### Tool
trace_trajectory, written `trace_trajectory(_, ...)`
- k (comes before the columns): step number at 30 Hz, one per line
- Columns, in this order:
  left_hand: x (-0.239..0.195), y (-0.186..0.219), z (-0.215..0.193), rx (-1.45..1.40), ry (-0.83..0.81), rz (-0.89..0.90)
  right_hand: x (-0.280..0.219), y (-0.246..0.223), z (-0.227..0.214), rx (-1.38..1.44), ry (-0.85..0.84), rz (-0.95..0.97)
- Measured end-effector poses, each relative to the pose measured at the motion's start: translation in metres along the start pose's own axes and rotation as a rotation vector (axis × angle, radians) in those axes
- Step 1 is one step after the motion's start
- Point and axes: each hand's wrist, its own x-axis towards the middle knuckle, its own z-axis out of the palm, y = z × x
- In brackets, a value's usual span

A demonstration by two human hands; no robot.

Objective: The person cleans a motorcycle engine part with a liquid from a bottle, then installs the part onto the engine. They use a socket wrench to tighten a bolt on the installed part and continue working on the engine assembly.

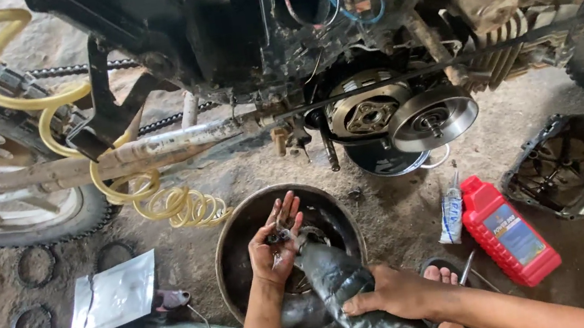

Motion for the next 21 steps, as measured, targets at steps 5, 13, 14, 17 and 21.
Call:
trace_trajectory(5, -0.006, 0.000, -0.007, -0.086, -0.121, -0.044, 0.005, 0.008, -0.002, 0.138, -0.084, 0.021)
trace_trajectory(13, -0.018, -0.006, 0.037, -0.102, -0.119, -0.056, 0.000, 0.001, 0.005, -0.138, 0.121, 0.073)
trace_trajectory(14, -0.010, -0.006, 0.016, -0.103, -0.120, -0.055, 0.000, -0.001, 0.005, -0.140, 0.121, 0.073)
trace_trajectory(17, 0.029, -0.006, -0.093, -0.045, 0.126, -0.033, 0.001, -0.001, 0.007, -0.219, -0.020, 0.068)
trace_trajectory(21, 0.045, -0.006, -0.162, -0.280, -0.302, -0.050, 0.013, 0.018, 0.006, -0.069, 0.005, 0.130)
